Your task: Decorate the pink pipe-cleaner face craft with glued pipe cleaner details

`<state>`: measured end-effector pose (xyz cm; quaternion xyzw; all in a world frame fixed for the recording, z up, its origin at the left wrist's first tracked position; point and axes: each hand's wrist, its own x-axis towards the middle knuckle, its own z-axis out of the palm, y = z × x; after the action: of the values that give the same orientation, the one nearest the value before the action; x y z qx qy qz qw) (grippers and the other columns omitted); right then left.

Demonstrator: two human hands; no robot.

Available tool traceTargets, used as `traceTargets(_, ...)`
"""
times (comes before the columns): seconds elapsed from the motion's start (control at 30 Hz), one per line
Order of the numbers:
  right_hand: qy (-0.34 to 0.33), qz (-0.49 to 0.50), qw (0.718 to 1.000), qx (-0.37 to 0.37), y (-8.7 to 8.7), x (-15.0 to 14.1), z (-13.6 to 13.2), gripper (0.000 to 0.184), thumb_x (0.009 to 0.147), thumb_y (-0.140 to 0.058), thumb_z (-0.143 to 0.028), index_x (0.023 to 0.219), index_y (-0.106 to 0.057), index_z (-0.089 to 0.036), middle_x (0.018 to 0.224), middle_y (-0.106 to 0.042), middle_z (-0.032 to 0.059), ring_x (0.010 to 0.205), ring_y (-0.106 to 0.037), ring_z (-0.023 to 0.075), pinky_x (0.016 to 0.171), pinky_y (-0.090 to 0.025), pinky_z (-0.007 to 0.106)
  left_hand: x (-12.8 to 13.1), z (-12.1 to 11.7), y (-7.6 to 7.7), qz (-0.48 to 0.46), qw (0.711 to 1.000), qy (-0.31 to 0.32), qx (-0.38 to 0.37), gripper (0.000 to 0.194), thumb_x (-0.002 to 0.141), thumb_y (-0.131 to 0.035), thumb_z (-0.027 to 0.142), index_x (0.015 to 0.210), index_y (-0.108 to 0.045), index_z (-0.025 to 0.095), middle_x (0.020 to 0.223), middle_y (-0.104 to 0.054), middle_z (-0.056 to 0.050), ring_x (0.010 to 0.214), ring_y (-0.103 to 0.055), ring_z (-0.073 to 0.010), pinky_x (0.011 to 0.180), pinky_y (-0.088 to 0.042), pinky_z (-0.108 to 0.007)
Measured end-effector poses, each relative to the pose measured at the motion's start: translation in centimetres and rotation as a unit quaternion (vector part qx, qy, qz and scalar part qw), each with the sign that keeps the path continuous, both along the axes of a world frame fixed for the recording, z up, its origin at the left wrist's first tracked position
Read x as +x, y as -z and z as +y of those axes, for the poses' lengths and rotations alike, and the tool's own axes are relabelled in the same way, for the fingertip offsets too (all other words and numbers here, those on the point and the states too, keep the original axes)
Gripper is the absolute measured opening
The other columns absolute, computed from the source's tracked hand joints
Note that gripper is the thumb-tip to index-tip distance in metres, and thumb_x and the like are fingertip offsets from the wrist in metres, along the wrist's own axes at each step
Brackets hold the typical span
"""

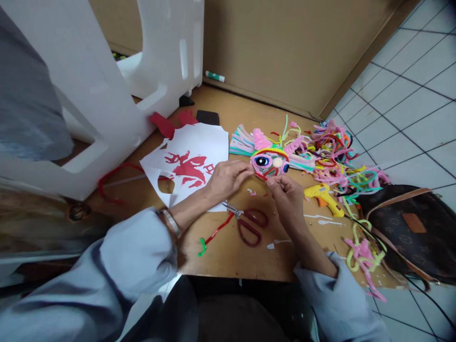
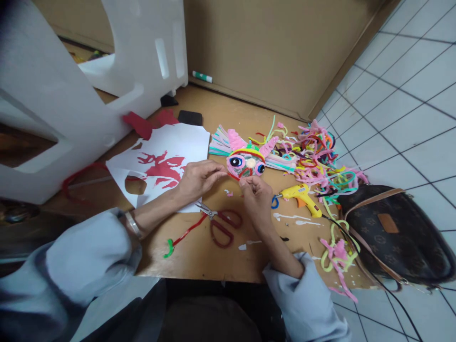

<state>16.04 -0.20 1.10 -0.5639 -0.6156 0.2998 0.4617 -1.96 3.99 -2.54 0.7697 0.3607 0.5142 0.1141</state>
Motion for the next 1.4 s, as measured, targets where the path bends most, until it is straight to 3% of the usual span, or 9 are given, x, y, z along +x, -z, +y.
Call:
traceTargets(0.1,0.007,-0.034,0.999,0.019,-0.2,0.3,0.4,0.02,0.077,-0.06,-0.035,0.067,-0.062,-0.019,0.051,-0.051,-0.0042,0.049,-0.041,0.0105,0.05,-0.032,0.025,-0.6,0.5,0.0,0.074,0.994,-0.014,0.082,0.025,0.098,-0.054,0.031,0.087,-0.071,0.017,0.079,-0.074,-0.004,0.073,-0.067,-0.0148,0.07,-0.05,-0.025)
traceTargets(0.2,0.027,-0.056,0.997,0.048,-0.3,0.2,0.5,0.018,0.075,-0.062,-0.035,0.068,-0.065,-0.019,0.056,-0.059,-0.0016,0.052,-0.047,0.012,0.053,-0.037,0.025,-0.8,0.6,0.0,0.102,0.989,-0.032,0.107,0.033,0.099,-0.051,0.038,0.083,-0.07,0.017,0.073,-0.072,-0.004,0.068,-0.065,-0.0148,0.068,-0.048,-0.025)
traceTargets(0.33,0.017,-0.044,0.998,0.05,-0.4,0.1,0.3,0.018,0.074,-0.063,-0.035,0.067,-0.065,-0.019,0.059,-0.063,-0.0001,0.054,-0.052,0.0126,0.054,-0.04,0.025,-0.8,0.5,-0.1,0.083,0.992,-0.048,0.081,0.043,0.099,-0.048,0.045,0.073,-0.065,0.016,0.068,-0.068,-0.003,0.061,-0.06,-0.0127,0.061,-0.045,-0.024)
traceTargets(0.53,-0.09,0.043,0.992,-0.078,-0.3,1.4,0.6,0.027,0.069,-0.071,-0.043,0.064,-0.062,-0.018,0.052,-0.054,-0.0038,0.049,-0.041,0.0087,0.05,-0.03,0.023,-1.9,0.9,-0.1,0.099,0.991,-0.076,0.048,0.041,0.096,-0.053,0.048,0.069,-0.062,0.018,0.063,-0.063,-0.001,0.059,-0.054,-0.0136,0.061,-0.041,-0.026)
traceTargets(0.73,-0.181,0.122,0.968,-0.123,-1.1,3.5,1.0,0.034,0.066,-0.08,-0.049,0.067,-0.067,-0.018,0.059,-0.06,-0.0021,0.056,-0.048,0.0103,0.057,-0.037,0.025,-1.8,0.7,-0.4,0.022,0.995,-0.09,-0.034,0.029,0.096,-0.049,0.037,0.076,-0.058,0.019,0.069,-0.061,-0.002,0.063,-0.052,-0.0145,0.064,-0.041,-0.027)
traceTargets(0.97,-0.18,0.206,0.954,-0.12,-1.2,4.7,1.5,0.043,0.06,-0.085,-0.055,0.072,-0.065,-0.019,0.05,-0.056,-0.0054,0.052,-0.048,0.0107,0.057,-0.037,0.025,-0.6,-0.4,-1.2,-0.012,0.993,-0.083,-0.077,0.026,0.096,-0.042,0.032,0.08,-0.058,0.019,0.074,-0.064,-0.003,0.069,-0.056,-0.0154,0.068,-0.042,-0.027)
traceTargets(1.07,-0.188,0.208,0.951,-0.128,-0.9,4.6,1.4,0.043,0.059,-0.085,-0.054,0.07,-0.065,-0.018,0.051,-0.057,-0.0049,0.051,-0.048,0.0099,0.056,-0.036,0.024,-0.5,-0.8,-1.6,-0.003,0.99,-0.101,-0.095,0.033,0.094,-0.046,0.035,0.065,-0.051,0.02,0.058,-0.051,0.002,0.057,-0.046,-0.0127,0.059,-0.036,-0.025)
traceTargets(1.17,-0.177,0.213,0.954,-0.112,-0.7,4.4,1.4,0.043,0.058,-0.085,-0.054,0.066,-0.064,-0.017,0.051,-0.057,-0.0043,0.051,-0.047,0.0084,0.056,-0.035,0.023,-0.3,-1.0,-1.9,-0.016,0.991,-0.118,-0.063,0.038,0.09,-0.049,0.033,0.056,-0.039,0.021,0.052,-0.041,0.005,0.052,-0.038,-0.0109,0.055,-0.032,-0.025)
traceTargets(1.4,-0.127,0.218,0.964,-0.085,-0.4,4.1,1.6,0.044,0.058,-0.084,-0.057,0.065,-0.062,-0.019,0.048,-0.055,-0.0047,0.047,-0.045,0.0092,0.05,-0.036,0.024,0.4,-2.0,-2.4,-0.067,0.996,-0.043,0.029,0.023,0.089,-0.06,0.03,0.07,-0.055,0.019,0.07,-0.064,-0.001,0.065,-0.058,-0.0118,0.066,-0.048,-0.025)
